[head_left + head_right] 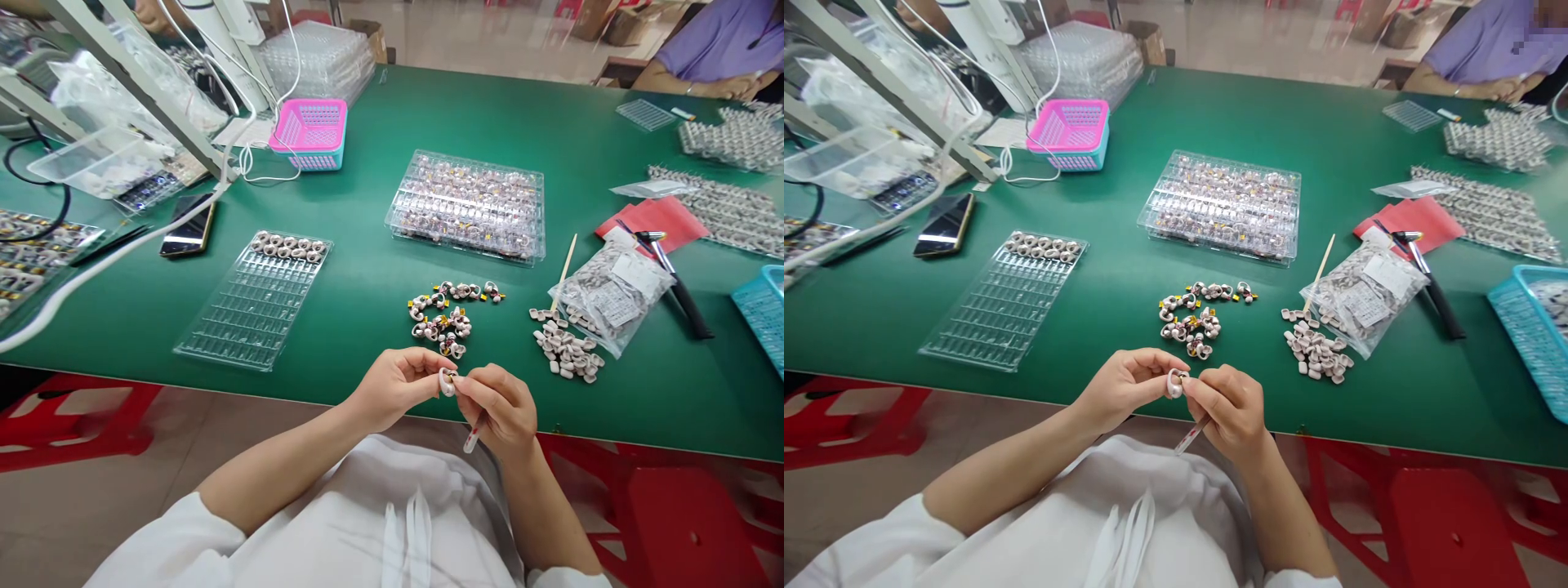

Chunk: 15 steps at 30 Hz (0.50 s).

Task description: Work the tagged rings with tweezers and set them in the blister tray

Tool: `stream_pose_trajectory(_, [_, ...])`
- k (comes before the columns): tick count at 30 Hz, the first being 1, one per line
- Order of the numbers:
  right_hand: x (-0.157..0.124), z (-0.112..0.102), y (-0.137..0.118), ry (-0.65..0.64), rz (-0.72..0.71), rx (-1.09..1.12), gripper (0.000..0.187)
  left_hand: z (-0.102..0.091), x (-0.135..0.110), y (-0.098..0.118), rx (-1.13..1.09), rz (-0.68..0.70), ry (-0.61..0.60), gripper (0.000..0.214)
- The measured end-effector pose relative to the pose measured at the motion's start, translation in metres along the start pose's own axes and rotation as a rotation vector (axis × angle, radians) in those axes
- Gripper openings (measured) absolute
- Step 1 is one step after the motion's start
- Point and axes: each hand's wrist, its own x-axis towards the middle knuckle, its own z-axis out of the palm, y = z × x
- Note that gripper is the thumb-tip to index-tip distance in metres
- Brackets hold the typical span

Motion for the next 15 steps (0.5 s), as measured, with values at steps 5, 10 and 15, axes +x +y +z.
stream_pose_trajectory(5, [-0.0011, -0.0020, 0.0014, -0.040, -0.010, -0.042, 0.036, -0.0003, 0.0012, -0.0020, 0.020, 0.017, -0.015, 0.024])
stream_pose_trajectory(10, [-0.0012, -0.0014, -0.0011, -0.068, 0.046, 0.013, 0.033, -0.0047, 0.0027, -0.0057, 0.147, 0.085, -0.055, 0.016])
stream_pose_trajectory(15, [-0.0034, -0.0023, -0.0061, -0.060, 0.350, 0.214, 0.023, -0.0073, 0.0009, -0.0006, 0.465, 0.263, -0.078, 0.013])
